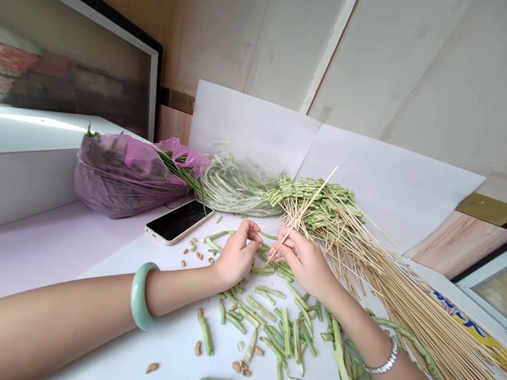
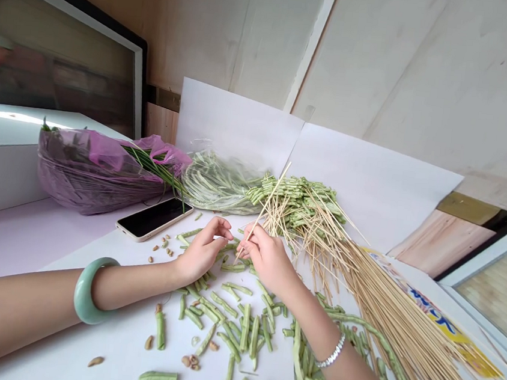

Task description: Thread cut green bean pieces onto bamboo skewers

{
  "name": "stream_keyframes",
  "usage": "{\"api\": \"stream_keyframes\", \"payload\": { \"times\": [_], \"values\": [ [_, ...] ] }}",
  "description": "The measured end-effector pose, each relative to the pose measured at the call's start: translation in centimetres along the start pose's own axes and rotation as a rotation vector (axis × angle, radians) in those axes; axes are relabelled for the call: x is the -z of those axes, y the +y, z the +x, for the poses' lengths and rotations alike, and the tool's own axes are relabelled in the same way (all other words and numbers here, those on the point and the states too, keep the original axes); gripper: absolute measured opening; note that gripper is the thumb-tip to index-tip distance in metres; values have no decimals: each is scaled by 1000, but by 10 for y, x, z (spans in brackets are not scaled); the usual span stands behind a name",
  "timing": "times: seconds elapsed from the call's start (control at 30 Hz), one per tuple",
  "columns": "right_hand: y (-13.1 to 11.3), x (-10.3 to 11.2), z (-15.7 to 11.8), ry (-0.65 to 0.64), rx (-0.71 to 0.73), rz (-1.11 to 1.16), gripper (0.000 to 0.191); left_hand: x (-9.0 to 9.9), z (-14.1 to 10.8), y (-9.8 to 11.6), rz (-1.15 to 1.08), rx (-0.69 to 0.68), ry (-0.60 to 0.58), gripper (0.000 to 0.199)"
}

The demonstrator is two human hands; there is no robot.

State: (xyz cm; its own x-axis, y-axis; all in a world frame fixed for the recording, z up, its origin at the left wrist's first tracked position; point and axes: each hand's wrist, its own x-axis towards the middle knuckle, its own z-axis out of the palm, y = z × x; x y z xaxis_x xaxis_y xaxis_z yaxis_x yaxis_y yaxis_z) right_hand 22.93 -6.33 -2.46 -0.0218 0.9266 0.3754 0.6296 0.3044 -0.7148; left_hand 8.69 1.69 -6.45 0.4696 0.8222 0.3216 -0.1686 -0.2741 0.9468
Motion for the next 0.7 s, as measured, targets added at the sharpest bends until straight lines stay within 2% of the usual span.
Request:
{"api": "stream_keyframes", "payload": {
  "times": [0.23, 0.7],
  "values": [
    [3, 5, 1, 26, -9, -10, 2, 0, 0, -1, -21, 8, -12, 17],
    [0, -2, -2, 2, -15, -14, 4, 0, 1, -2, -18, 12, -5, 19]
  ]
}}
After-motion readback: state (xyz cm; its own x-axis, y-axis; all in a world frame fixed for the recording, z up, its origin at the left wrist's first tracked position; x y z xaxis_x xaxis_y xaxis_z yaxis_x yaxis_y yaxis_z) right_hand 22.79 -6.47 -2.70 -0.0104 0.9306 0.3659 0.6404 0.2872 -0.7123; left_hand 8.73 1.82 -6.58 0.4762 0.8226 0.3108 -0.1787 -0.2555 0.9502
